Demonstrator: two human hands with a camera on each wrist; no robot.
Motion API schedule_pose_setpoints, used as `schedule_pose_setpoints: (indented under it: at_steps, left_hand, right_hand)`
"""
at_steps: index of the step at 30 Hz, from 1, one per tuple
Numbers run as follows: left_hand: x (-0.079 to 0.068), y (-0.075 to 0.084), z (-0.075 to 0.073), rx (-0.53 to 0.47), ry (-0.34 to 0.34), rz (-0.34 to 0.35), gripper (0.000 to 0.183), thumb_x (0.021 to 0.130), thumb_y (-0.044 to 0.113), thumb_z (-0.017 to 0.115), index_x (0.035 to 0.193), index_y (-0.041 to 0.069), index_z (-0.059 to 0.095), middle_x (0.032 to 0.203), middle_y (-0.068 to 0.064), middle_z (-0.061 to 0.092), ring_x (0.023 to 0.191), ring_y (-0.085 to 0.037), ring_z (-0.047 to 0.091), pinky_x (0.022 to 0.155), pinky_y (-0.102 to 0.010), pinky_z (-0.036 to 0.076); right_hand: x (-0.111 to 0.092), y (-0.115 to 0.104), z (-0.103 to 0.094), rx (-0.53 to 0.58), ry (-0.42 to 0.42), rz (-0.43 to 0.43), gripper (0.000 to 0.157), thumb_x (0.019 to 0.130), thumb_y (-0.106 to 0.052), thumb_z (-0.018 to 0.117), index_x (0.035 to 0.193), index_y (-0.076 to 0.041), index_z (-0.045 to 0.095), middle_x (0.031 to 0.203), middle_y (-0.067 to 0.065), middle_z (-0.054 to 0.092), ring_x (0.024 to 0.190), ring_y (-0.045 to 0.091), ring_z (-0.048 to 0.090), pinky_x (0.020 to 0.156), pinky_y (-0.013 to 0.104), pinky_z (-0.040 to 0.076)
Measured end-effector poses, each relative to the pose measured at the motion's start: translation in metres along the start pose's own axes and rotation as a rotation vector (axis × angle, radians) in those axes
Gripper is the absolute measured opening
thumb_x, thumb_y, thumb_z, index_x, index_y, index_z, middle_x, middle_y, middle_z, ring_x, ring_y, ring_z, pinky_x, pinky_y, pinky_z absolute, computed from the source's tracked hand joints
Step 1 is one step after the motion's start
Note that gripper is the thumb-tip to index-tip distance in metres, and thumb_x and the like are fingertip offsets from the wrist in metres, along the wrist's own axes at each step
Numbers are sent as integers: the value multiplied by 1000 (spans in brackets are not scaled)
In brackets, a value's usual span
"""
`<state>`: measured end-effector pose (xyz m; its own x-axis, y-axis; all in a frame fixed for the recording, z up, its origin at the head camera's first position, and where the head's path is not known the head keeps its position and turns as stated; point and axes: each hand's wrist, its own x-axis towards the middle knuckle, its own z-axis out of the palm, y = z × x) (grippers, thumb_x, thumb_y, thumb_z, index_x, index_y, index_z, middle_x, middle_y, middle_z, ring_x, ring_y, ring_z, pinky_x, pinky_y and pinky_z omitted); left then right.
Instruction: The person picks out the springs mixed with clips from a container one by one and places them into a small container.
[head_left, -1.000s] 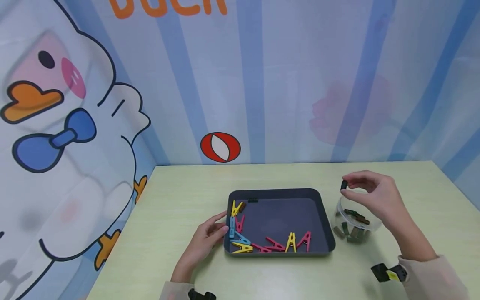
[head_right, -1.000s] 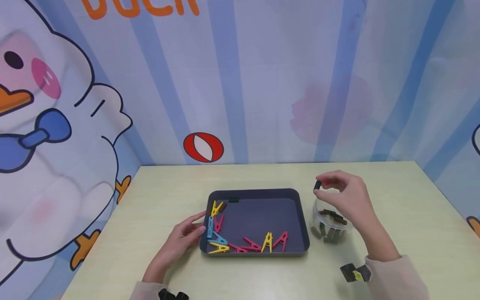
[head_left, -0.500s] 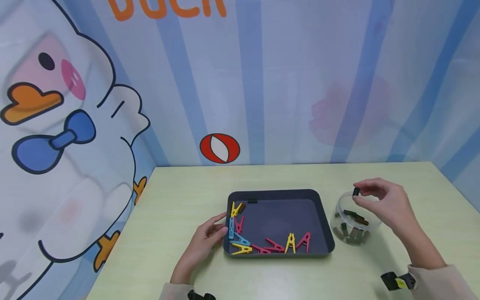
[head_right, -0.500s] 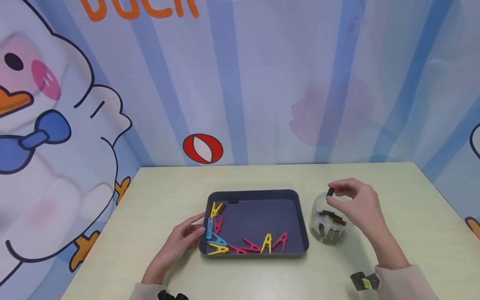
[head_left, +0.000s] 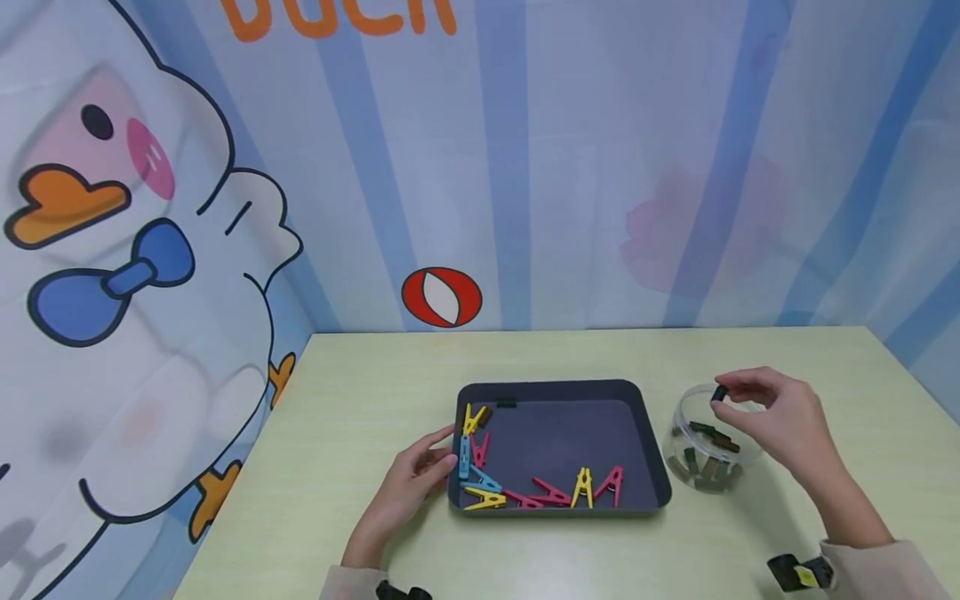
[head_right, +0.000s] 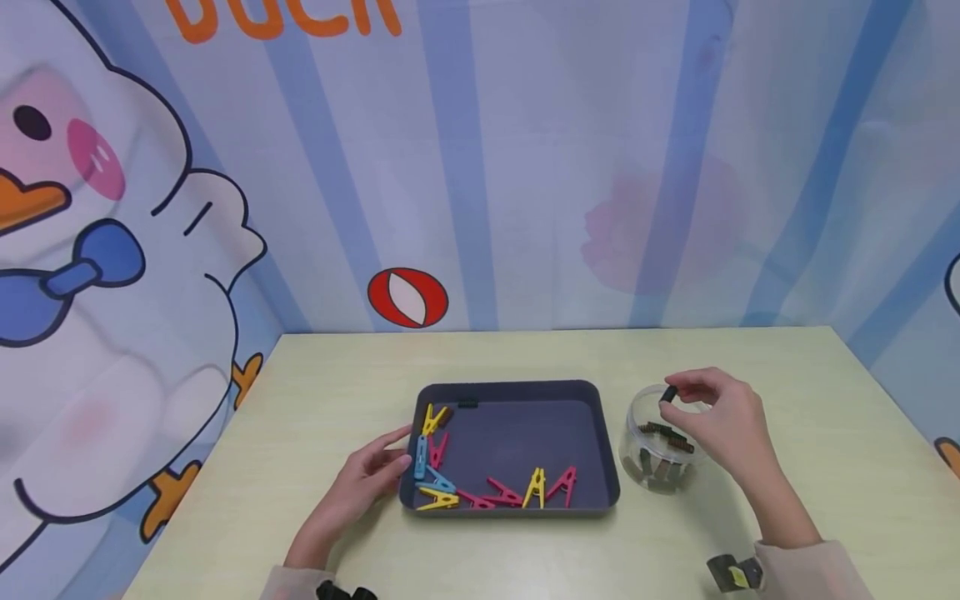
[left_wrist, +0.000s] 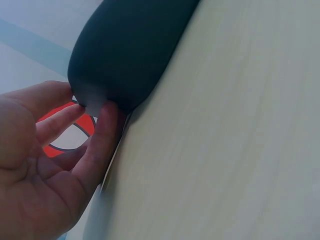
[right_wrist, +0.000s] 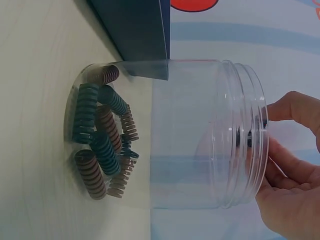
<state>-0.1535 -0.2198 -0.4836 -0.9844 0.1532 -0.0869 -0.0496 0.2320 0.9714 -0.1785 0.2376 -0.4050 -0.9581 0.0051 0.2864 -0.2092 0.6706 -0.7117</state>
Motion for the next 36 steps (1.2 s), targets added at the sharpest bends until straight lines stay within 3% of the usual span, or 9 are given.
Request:
schedule_pose_setpoints:
  at_steps: [12, 21, 28, 36]
  left_hand:
    - [0, 0, -1, -8, -3, 10, 51, 102, 18, 59, 150, 8, 45, 131, -24, 59, 111, -30, 63, 87, -38, 57]
    - [0, 1, -1, -19, -15, 20, 51, 103, 17, 58, 150, 7, 44, 132, -26, 58, 113, -33, 62, 88, -38, 57]
    - [0, 2, -2, -18, -19, 19, 51, 102, 18, 59, 150, 8, 45, 132, -25, 58, 114, -33, 62, 88, -37, 56]
    - [-1, 2, -2, -7, -11, 9, 50, 102, 18, 59, 149, 9, 46, 132, -25, 59, 113, -32, 62, 87, -36, 57]
  right_hand:
    - [1, -2, -2, 13, 18, -16, 33, 86, -16, 79, 115, -2, 71, 92, -18, 65, 81, -12, 58, 69, 9, 43]
    - [4, -11, -1, 34, 24, -33, 31, 87, -15, 78, 114, -2, 71, 93, -19, 65, 82, -14, 57, 70, 8, 43]
    - [6, -20, 2, 35, 23, -40, 29, 88, -15, 78, 113, -3, 72, 97, 1, 70, 81, -14, 57, 70, 9, 43]
    - [7, -27, 7, 37, 41, -72, 29, 88, -17, 78, 112, -3, 73, 94, -7, 68, 80, -13, 57, 72, 10, 43]
